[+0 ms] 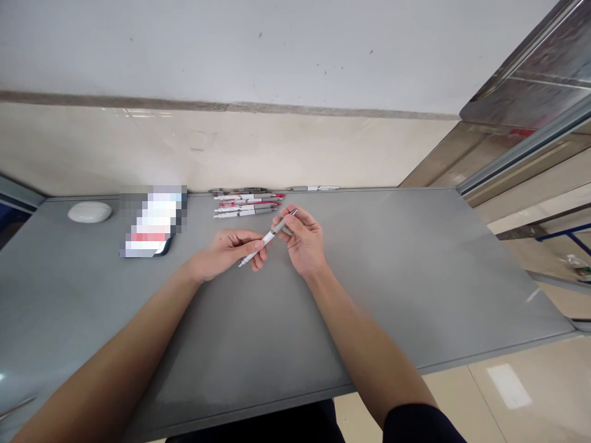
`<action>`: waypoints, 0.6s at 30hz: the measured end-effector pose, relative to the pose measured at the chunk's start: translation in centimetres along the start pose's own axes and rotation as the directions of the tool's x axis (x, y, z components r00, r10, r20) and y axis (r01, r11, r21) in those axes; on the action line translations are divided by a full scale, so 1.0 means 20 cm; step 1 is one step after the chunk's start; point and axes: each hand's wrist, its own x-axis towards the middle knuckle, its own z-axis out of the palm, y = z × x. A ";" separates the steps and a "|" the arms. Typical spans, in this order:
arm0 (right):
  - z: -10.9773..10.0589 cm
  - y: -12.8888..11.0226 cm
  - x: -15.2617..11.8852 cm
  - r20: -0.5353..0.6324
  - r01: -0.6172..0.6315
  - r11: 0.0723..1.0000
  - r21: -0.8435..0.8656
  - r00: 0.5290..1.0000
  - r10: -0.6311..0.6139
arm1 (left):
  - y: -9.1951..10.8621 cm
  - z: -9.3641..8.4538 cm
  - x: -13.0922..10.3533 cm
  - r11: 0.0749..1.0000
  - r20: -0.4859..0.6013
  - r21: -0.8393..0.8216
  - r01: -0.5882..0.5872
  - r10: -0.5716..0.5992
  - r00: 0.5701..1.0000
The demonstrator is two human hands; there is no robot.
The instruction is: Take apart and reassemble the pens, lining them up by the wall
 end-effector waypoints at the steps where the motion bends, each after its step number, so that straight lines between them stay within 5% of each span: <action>1: 0.00 0.00 0.00 0.000 -0.003 1.000 0.008 1.000 0.003 | 0.00 0.00 0.00 1.000 0.014 -0.009 0.006 -0.006 1.000; 6: 0.00 0.00 0.00 -0.021 -0.010 0.999 0.043 1.000 0.011 | 0.02 0.04 0.01 1.000 0.022 0.002 0.028 -0.029 0.999; 13: 0.03 0.00 0.01 -0.124 0.027 0.997 0.077 0.992 -0.017 | -0.04 0.06 0.03 0.981 -0.170 0.181 -0.074 0.105 0.980; 18: 0.02 0.00 -0.01 -0.028 -0.004 0.997 0.080 1.000 0.006 | -0.02 0.03 0.02 0.997 -0.092 0.066 -0.034 0.040 0.995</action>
